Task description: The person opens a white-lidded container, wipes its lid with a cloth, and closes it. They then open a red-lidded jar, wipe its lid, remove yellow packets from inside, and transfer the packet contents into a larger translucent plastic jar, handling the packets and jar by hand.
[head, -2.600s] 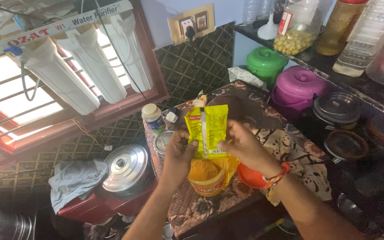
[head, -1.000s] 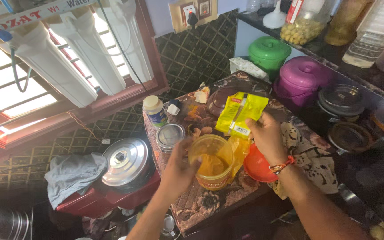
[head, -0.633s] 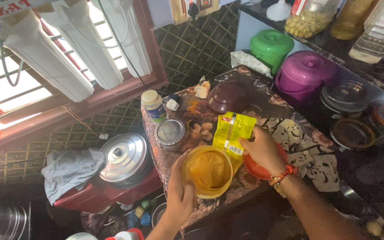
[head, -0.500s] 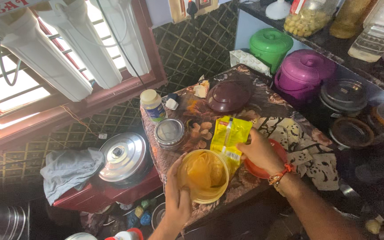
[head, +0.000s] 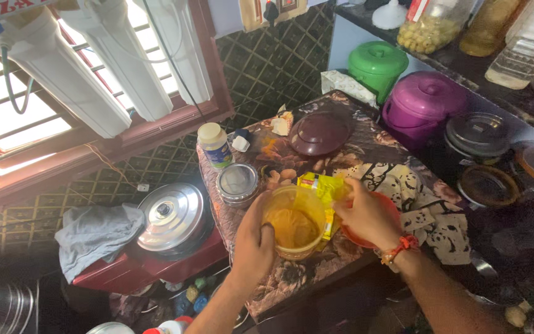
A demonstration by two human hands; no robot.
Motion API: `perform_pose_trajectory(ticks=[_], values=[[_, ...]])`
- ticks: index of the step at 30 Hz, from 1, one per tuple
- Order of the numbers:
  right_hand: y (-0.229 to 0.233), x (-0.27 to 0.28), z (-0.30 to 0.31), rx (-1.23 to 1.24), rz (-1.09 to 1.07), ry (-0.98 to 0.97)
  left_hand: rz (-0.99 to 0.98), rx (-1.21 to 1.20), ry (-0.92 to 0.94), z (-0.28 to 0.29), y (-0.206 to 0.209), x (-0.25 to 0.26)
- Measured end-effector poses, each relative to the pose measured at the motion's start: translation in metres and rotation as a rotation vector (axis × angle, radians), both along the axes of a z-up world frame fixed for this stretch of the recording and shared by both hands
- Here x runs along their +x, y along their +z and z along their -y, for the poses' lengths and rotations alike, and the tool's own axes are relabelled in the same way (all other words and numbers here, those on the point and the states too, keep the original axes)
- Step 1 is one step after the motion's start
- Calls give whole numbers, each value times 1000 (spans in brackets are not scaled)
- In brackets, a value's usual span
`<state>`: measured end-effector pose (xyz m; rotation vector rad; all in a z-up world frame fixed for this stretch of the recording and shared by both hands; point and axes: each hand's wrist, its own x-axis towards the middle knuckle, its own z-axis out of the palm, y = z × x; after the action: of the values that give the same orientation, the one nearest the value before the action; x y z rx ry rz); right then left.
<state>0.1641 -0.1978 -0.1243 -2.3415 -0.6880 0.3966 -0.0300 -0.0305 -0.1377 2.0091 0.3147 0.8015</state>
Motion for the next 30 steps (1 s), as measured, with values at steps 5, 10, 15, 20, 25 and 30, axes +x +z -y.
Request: perform_pose_trajectory(ticks=[5,10,15,20,25,30], values=[[38,-15,7,370,384,160,-15,-18,-18,0,-2,-3],[64,-43,-17,229,300,635,8,-48,-26,3,-5,-4],[56,-52,-61,-158,520,813,40,-129,-101,1,-4,-5],[6,-39,-98,-351,562,822,79,-224,-181,-3,-7,-5],[-17,-44,-111,-14,862,680,96,-226,-184,-6,-10,-4],[37,-51,-93,-222,565,715,134,-235,-197,-9,-11,-4]])
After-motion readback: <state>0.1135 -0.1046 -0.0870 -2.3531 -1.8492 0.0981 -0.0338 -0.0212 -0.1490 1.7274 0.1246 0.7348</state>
